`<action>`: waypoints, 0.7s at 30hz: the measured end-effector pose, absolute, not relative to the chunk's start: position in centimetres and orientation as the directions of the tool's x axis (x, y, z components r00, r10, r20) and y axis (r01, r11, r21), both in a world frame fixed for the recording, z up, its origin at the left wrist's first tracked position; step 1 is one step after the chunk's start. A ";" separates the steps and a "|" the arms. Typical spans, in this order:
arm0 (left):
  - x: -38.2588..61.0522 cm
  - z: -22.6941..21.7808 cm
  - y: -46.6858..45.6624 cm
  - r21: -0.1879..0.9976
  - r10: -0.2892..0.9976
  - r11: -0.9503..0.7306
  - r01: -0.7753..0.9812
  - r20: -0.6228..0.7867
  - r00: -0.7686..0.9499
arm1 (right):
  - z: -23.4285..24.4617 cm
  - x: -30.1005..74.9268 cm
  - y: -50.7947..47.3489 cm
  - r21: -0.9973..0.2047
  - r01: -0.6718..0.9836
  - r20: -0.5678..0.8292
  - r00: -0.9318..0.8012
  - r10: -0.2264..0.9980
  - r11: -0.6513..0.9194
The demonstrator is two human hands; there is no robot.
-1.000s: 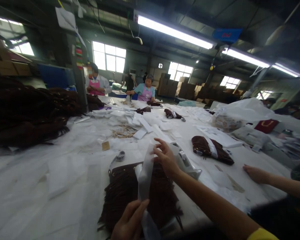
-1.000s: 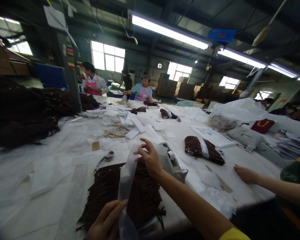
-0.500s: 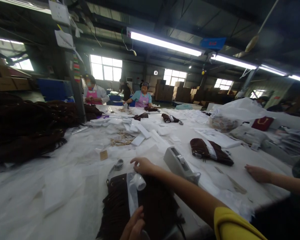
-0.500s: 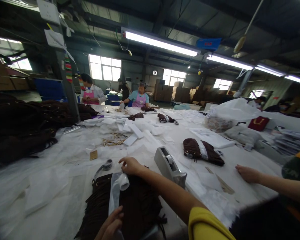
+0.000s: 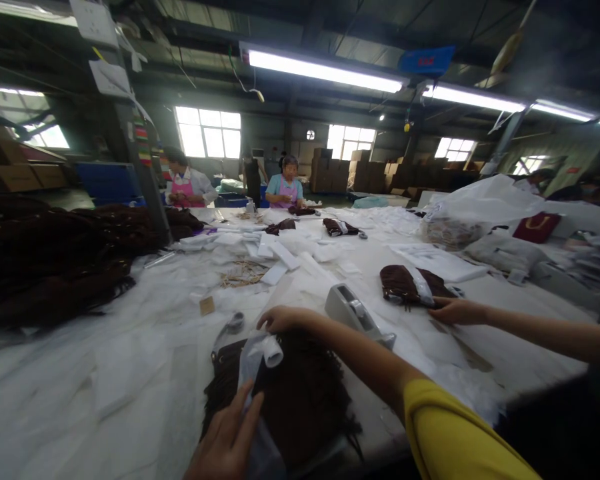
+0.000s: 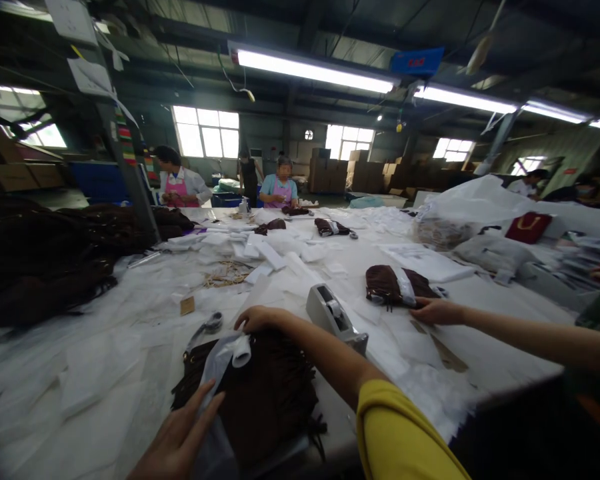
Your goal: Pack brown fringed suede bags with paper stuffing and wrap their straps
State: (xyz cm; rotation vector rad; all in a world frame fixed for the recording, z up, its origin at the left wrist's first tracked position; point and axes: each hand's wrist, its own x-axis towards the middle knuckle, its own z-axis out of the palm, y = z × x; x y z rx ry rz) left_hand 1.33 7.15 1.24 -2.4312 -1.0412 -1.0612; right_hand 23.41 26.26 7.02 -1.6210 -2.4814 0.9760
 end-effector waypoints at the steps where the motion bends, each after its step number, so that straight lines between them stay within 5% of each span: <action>1: 1.2 2.0 6.8 0.025 0.527 -0.692 0.721 0.701 0.481 | 6.8 23.5 26.4 -0.519 0.815 -0.315 -0.463 0.828 0.258; 6: 1.0 5.8 5.5 0.050 0.637 -0.656 0.753 0.572 0.516 | 5.2 24.2 27.9 -0.587 0.775 -0.348 -0.503 0.791 0.234; 11: 0.4 9.2 6.6 -0.099 0.638 -0.609 0.787 0.527 0.561 | 4.6 24.8 28.8 -0.624 0.749 -0.364 -0.530 0.766 0.221; 17: 0.5 14.3 10.3 -0.334 0.432 -0.545 0.769 0.675 0.598 | 5.0 25.1 28.7 -0.646 0.737 -0.370 -0.530 0.763 0.199; 21: 3.0 15.5 11.3 -0.291 0.290 -0.702 0.650 0.717 0.634 | 4.8 25.3 28.7 -0.688 0.702 -0.361 -0.551 0.752 0.184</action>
